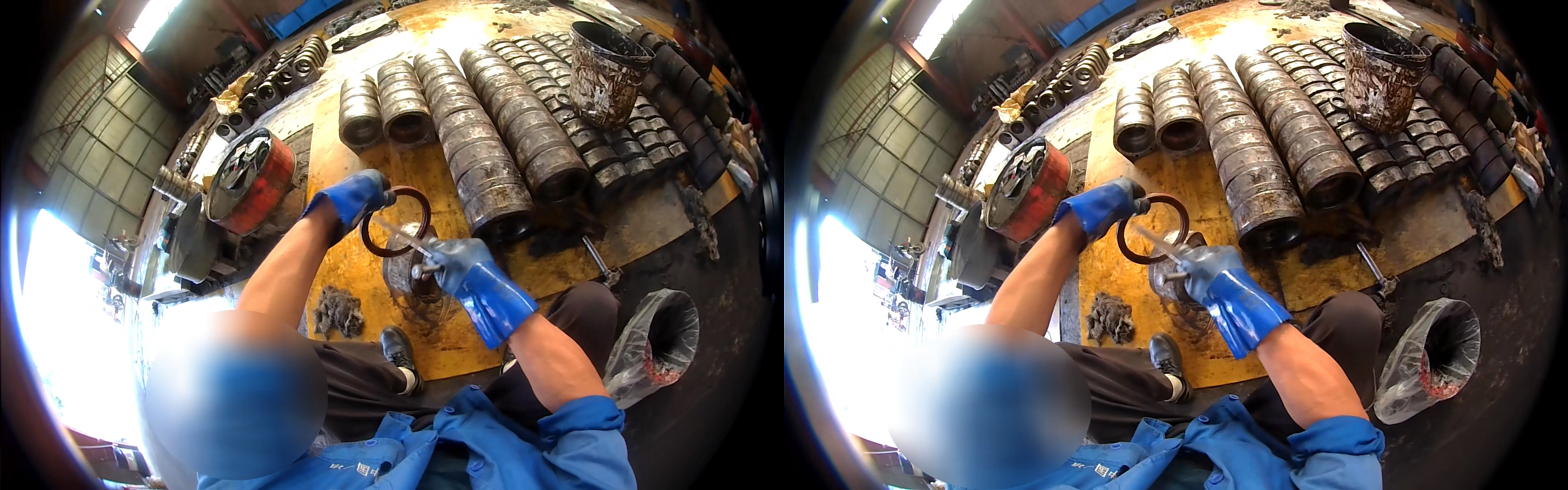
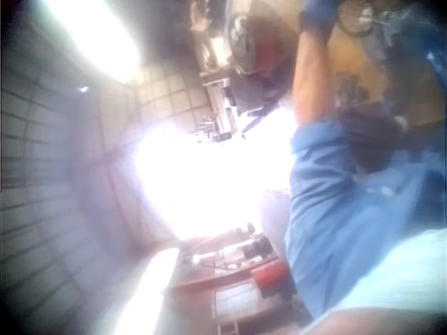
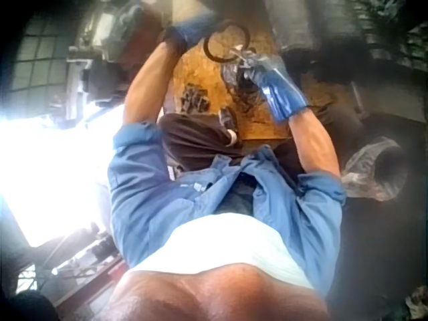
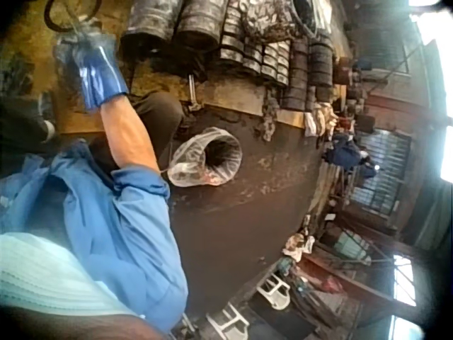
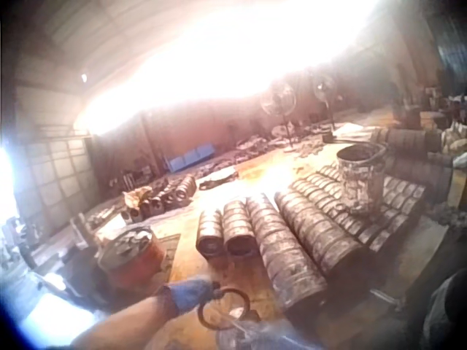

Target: The person cleans debris from metal cylinders on a yellow platform using a scraper and a hammer, applies a red sealant to a circular ring, and wipes the work surface with a cloth.

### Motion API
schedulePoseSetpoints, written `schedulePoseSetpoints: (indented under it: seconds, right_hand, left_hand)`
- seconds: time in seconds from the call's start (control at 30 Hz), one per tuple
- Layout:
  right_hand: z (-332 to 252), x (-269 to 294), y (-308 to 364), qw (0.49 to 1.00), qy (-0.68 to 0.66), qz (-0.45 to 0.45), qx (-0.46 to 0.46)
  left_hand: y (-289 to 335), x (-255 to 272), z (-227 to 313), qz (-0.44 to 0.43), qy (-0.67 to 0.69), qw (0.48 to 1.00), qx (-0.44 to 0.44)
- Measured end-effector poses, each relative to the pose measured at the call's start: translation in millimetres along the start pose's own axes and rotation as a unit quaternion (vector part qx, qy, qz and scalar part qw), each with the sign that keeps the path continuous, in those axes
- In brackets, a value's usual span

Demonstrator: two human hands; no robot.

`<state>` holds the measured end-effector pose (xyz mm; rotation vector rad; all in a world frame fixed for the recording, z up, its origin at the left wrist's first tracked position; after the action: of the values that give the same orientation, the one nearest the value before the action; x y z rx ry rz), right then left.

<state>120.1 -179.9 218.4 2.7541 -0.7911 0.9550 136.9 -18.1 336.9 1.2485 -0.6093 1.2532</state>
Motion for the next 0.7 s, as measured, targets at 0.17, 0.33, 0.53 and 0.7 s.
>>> schedulePoseSetpoints:
  seconds: [0.17,0.33,0.53,0.7]
  right_hand:
    - [77,7,-9,0.98,-0.025,0.197,0.001]
    - [20,-26,4,0.905,-0.373,-0.009,-0.205]
    - [16,0,20,0.749,-0.63,0.055,-0.198]
    - [13,-2,25,0.688,-0.675,0.082,-0.253]
  left_hand:
    - [-6,11,-21,0.076,0.112,0.991,-0.023]
    - [11,-11,-144,0.269,0.295,0.913,0.086]
    - [20,-59,-182,0.293,0.598,0.742,0.082]
    - [27,-69,-181,0.307,0.659,0.687,0.019]
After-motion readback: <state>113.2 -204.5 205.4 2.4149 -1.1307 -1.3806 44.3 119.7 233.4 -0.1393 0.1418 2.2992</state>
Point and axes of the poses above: each hand's wrist, its own y-axis away from the middle knuckle, its own x-axis out of the back of the hand, z = x × y, the point moved 9 cm from there along -y, towards the middle knuckle, and after that the axes turned 3 degrees about -z, right-handed, at the moved point
